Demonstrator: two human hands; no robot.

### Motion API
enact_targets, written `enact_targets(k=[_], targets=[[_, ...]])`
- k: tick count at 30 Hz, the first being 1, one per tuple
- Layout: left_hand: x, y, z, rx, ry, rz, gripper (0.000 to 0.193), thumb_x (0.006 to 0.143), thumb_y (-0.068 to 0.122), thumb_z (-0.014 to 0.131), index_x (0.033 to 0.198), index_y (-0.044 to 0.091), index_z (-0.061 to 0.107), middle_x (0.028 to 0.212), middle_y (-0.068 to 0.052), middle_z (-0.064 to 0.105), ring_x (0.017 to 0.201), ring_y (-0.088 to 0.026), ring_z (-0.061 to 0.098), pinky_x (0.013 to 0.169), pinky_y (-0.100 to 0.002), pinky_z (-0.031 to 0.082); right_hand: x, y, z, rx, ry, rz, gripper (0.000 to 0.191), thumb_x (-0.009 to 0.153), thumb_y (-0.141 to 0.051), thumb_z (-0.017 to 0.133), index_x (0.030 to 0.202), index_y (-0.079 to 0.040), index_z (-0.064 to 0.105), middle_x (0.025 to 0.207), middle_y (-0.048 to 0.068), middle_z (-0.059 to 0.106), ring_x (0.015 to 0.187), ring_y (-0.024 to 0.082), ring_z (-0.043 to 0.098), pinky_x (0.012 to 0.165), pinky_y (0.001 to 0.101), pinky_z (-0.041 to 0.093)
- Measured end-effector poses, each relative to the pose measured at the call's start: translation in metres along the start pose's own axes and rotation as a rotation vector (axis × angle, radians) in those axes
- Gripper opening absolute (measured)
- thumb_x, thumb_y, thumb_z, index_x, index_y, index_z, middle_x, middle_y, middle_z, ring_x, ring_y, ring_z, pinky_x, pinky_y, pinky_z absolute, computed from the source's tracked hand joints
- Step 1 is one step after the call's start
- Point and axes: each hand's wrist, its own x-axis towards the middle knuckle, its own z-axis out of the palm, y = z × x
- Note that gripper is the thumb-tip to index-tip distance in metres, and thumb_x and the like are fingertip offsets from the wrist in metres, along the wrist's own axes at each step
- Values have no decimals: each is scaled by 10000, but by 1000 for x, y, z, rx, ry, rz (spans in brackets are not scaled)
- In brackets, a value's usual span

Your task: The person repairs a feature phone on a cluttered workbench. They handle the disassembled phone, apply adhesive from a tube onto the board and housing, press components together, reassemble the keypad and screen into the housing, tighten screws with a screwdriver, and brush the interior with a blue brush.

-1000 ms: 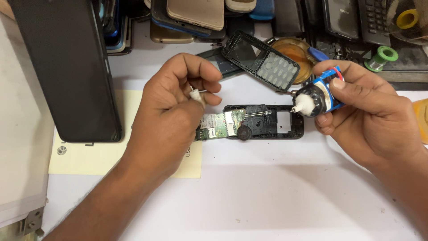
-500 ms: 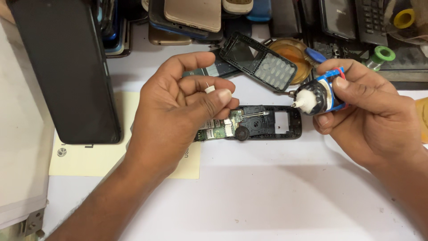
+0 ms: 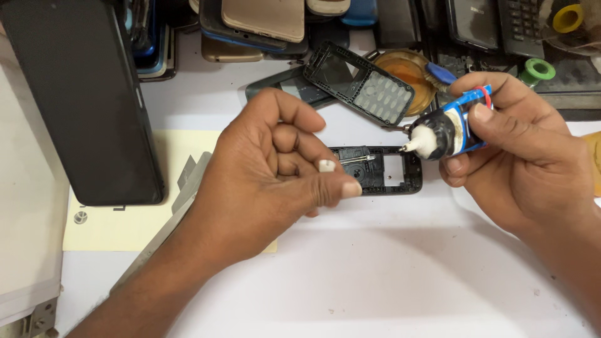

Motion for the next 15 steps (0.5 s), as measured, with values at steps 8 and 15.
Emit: enact_targets(k=[8,15], targets=[[-1,-1,3,66,-9,71,129,870,65,752,986,14,730,879,-35,764,780,-40,730,703,-193,634,-3,0,4,-148,28,-45,276,1087,-36,550,1357,21,553,1001,207,708,749,260,692,668,386,559],[-7,1,7,161,74,98,129,878,100,796,980,24,769,845,-31,789,708,-33,699,615,-188,585,-4,3,8,-176,17,-62,265,1078,-26,582,1339,14,555,1012,173,704,770,230,701,665,380,578]])
